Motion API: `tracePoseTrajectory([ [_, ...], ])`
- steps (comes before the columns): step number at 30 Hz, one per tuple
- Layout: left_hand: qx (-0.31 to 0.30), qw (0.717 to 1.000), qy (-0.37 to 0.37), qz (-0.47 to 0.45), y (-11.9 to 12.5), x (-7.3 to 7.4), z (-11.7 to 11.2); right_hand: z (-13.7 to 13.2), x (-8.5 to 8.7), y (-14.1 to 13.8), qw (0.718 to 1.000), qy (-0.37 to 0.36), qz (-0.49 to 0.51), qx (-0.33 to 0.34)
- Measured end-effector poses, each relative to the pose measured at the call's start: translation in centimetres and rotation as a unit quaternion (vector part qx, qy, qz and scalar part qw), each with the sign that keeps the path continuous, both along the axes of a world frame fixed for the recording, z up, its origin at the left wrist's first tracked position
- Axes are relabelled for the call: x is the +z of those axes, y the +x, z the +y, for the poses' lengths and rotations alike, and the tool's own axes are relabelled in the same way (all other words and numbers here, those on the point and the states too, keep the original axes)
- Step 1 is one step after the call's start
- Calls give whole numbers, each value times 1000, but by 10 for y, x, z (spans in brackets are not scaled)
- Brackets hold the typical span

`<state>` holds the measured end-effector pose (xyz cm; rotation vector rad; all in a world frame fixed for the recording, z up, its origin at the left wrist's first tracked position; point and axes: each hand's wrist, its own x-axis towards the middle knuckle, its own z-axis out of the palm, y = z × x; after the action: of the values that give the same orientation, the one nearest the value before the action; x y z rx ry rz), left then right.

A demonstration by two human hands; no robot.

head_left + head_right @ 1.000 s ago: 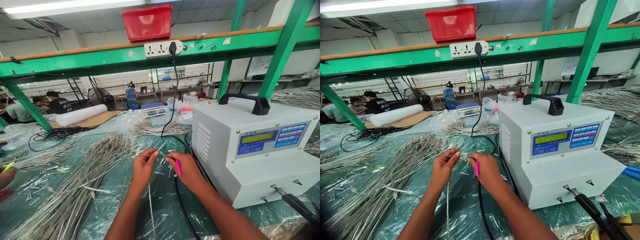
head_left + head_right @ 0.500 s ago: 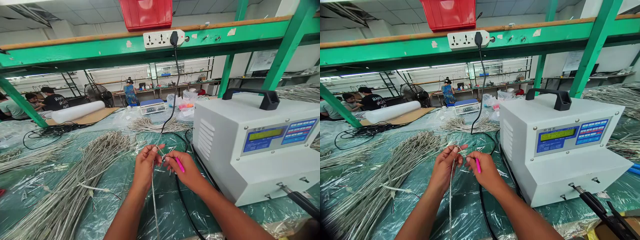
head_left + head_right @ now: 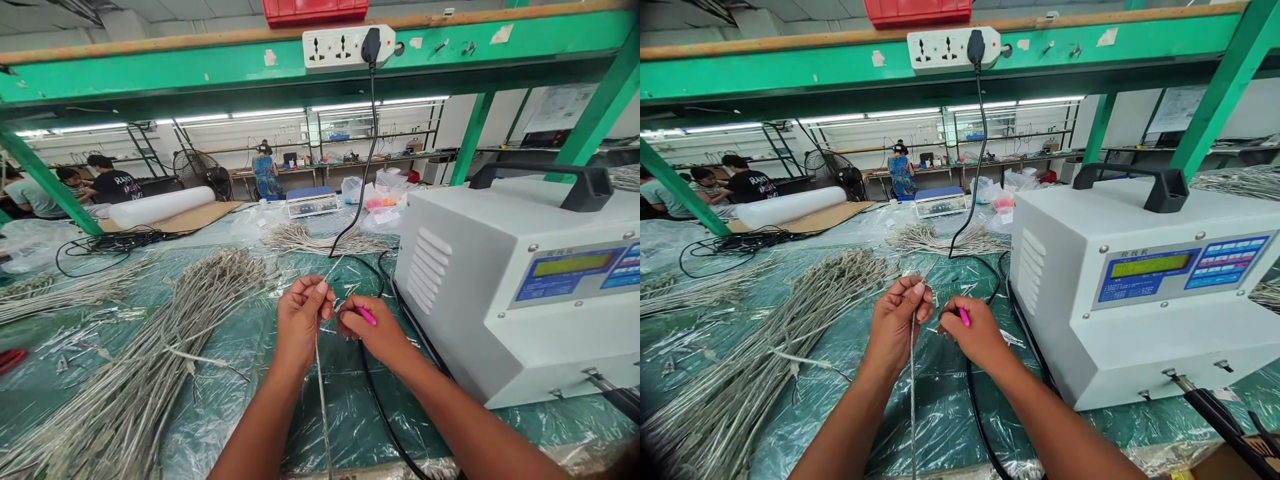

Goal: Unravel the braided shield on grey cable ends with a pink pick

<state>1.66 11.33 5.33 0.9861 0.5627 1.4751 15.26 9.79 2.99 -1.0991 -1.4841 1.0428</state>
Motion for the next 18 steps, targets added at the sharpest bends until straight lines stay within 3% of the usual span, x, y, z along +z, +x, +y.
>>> tracePoseTrajectory([
  [6,1,999,11,-38,-1,5,-1,0,2,2,999,-4,25,-45],
  [12,-13,998,3,-54,-3,5,0,-6,6,2,993,39,74,-84],
  [18,-23,998,-2,-52,-3,4,0,-11,8,-1,993,87,60,-57],
])
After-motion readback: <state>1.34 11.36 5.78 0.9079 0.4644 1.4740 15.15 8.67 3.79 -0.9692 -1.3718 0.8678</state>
